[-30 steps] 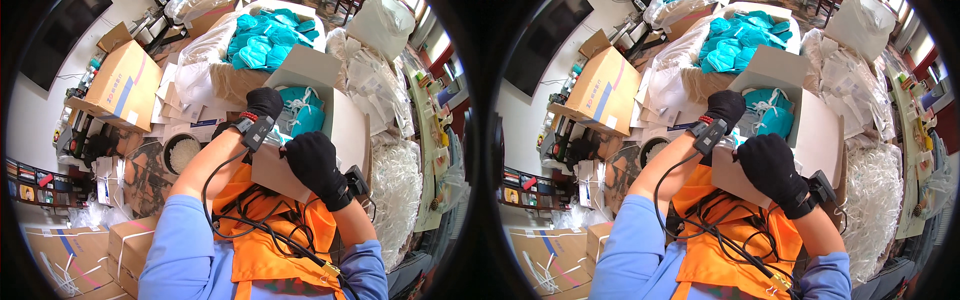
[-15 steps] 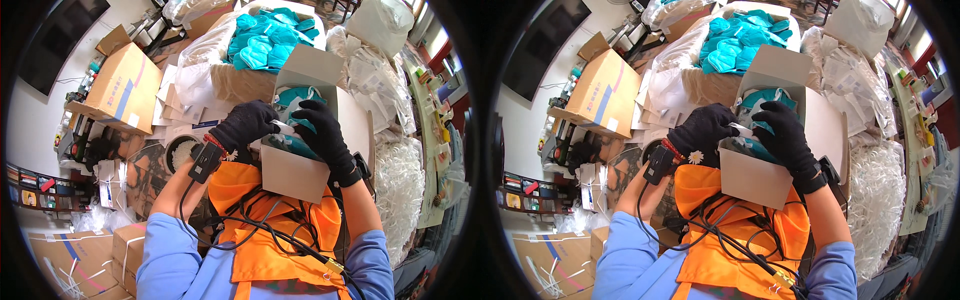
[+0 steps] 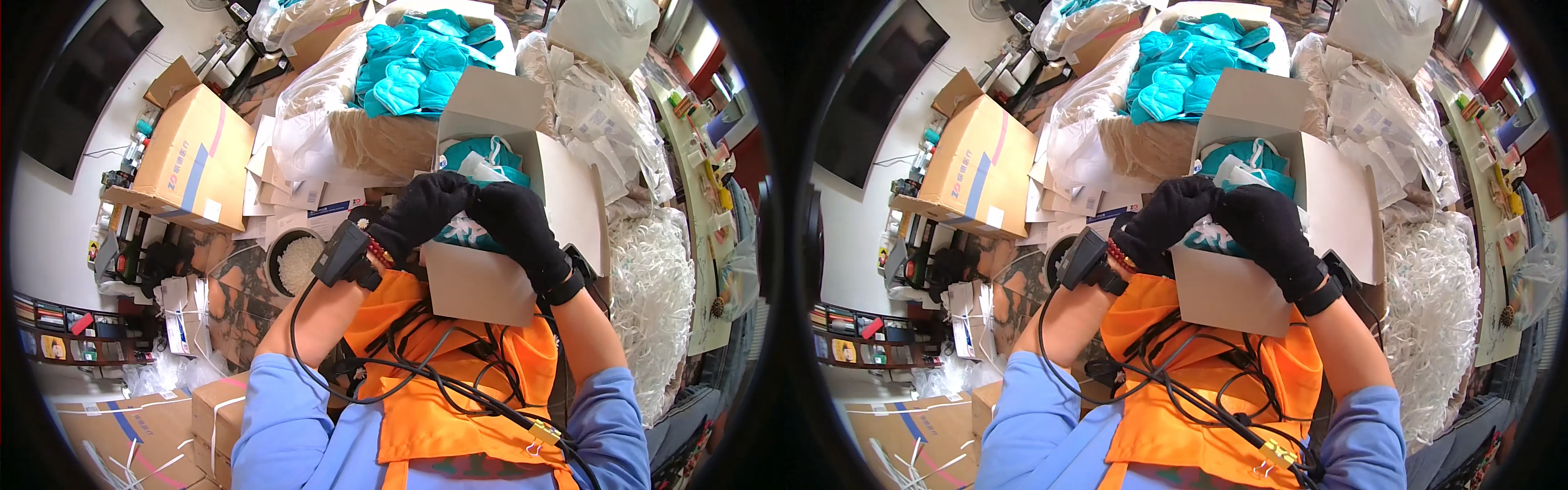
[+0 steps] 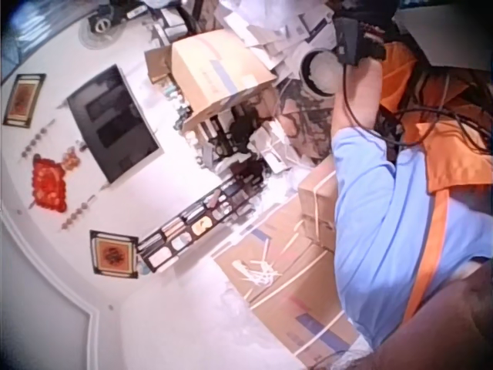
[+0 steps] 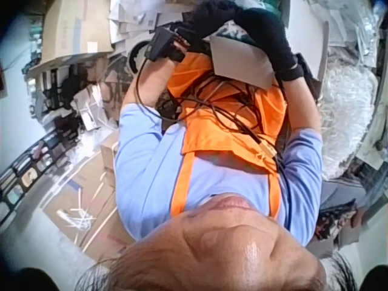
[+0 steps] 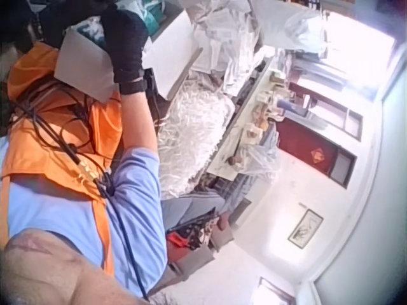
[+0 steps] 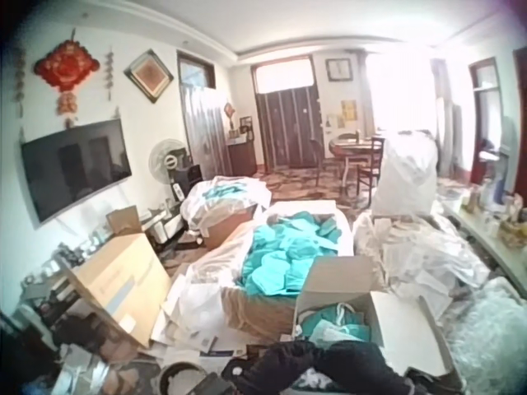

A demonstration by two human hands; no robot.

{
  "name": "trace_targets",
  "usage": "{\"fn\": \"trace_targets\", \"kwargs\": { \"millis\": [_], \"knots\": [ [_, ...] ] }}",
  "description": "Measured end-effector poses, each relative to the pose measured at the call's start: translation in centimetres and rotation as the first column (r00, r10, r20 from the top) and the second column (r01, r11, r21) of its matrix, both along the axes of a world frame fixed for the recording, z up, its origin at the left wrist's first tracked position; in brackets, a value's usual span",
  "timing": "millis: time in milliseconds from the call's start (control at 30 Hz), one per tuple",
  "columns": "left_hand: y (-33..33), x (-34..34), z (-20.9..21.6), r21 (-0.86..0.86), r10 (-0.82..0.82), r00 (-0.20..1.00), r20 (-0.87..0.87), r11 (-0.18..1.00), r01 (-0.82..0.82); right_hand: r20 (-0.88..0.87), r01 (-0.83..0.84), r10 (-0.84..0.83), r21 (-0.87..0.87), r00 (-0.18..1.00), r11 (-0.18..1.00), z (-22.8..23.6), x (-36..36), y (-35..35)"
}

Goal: Packing individual face masks and mask components into a cardboard box.

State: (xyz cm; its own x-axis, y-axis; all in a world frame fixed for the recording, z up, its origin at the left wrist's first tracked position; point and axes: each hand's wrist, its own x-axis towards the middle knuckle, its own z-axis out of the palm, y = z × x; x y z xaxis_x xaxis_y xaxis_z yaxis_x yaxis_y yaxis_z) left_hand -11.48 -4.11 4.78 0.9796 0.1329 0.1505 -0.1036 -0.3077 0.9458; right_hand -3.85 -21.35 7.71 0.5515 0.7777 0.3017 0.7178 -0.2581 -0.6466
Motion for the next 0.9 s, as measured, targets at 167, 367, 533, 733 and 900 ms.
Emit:
{"fn": "trace_targets", "kwargs": {
  "millis": [167, 367, 533, 733, 900],
  "knots": [
    [-1.8, 0.8, 1.2, 0.075, 0.079, 0.995, -0.064, 0.994, -0.074, 0.439, -0.008, 0.007, -0.001, 0.899, 1.0, 1.5, -1.3, -0.6],
    [-1.0, 3.1, -1.0, 0.927, -0.057, 0.966, 0.253, 0.3, -0.225, 0.617, -0.05, 0.078, -0.063, 0.783, 0.997, 2.1, -3.1, -1.0],
    [-2.2, 5.6, -2.0, 0.93, 0.065, 0.99, 0.127, 0.338, -0.141, 0.624, -0.04, 0.081, -0.079, 0.777, 0.996, 2.4, -3.5, -1.8],
    [-2.3, 7.8, -4.0, 0.907, 0.066, 0.994, 0.087, 0.407, -0.106, 0.621, 0.005, 0.02, -0.04, 0.784, 0.999, 2.0, -3.5, -2.3],
    [-3.1, 8.1, -2.6, 0.922, 0.071, 0.995, 0.073, 0.376, -0.095, 0.603, 0.064, -0.029, -0.036, 0.797, 0.997, 1.9, -3.6, -2.6]
  ]
}}
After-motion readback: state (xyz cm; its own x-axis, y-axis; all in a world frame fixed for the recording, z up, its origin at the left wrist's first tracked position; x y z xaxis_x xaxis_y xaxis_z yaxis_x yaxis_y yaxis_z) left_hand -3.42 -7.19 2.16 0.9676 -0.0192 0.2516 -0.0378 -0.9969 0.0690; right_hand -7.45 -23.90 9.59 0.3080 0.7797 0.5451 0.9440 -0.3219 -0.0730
